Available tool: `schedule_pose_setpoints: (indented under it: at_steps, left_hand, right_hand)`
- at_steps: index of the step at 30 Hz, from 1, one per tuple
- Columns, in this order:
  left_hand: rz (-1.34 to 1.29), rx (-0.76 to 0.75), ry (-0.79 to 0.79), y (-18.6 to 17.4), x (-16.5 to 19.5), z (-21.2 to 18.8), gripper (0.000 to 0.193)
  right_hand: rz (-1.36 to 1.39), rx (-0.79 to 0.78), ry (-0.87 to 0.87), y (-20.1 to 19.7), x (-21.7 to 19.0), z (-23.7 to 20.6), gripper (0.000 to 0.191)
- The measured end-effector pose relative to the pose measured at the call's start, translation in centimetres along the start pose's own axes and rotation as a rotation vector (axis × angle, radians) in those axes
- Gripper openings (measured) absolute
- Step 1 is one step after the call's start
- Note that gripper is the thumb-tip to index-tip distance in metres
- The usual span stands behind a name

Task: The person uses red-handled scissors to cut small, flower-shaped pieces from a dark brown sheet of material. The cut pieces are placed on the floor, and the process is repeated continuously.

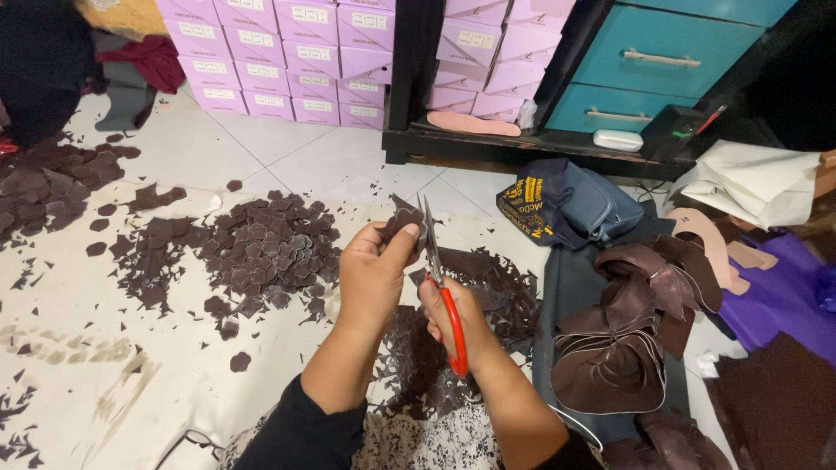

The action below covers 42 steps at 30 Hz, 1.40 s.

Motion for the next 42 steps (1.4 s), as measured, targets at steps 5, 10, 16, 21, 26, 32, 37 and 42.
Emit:
schedule_pose_setpoints:
  at_steps: [5, 10, 16, 21, 26, 32, 37, 42]
  left_hand:
    - [0.027, -0.022, 0.016, 0.3, 0.1, -0.3, 0.012]
    - [0.01, -0.018, 0.028, 0.6, 0.3, -0.2, 0.012]
    - [0.031, -0.025, 0.051, 0.4, 0.4, -0.1, 0.012]
    - [0.038, -0.018, 0.04, 0.2, 0.6, -0.1, 0.011]
    - [0.051, -0.037, 0.023, -0.1, 0.9, 0.1, 0.011]
    - [0.105, -0.109, -0.005, -0.7, 1.2, 0.9, 0.011]
    - [0.116, -0.136, -0.026, -0.7, 1.1, 0.9, 0.01]
    - [0.07, -0.137, -0.05, -0.5, 1.3, 1.0, 0.01]
  right_hand:
    - [0.036, -0.009, 0.01, -0.1, -0.2, 0.1, 0.037]
    - [0.045, -0.019, 0.006, -0.5, -0.5, 0.0, 0.04]
    - [0.059, -0.026, 0.021, -0.3, -0.7, 0.0, 0.041]
    - [0.03, -0.031, 0.029, -0.3, -0.8, -0.1, 0.043]
    - [0.009, -0.05, 0.032, -0.7, -1.0, -0.1, 0.045]
    - [-0.047, -0.052, 0.026, -1.2, -1.2, 0.0, 0.043]
    - [-0.074, -0.069, 0.011, -1.4, -1.2, 0.2, 0.041]
    - [-0.063, -0.084, 0.019, -1.5, -1.6, 0.1, 0.042]
Point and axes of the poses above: each hand's wrist, its own z-axis towards the middle knuckle, its own y-axis out of the palm, x = y × z, the point moved 2 cm from there along z, towards the middle knuckle, and after that the axes turned 4 degrees about y, right-handed, at the moved point
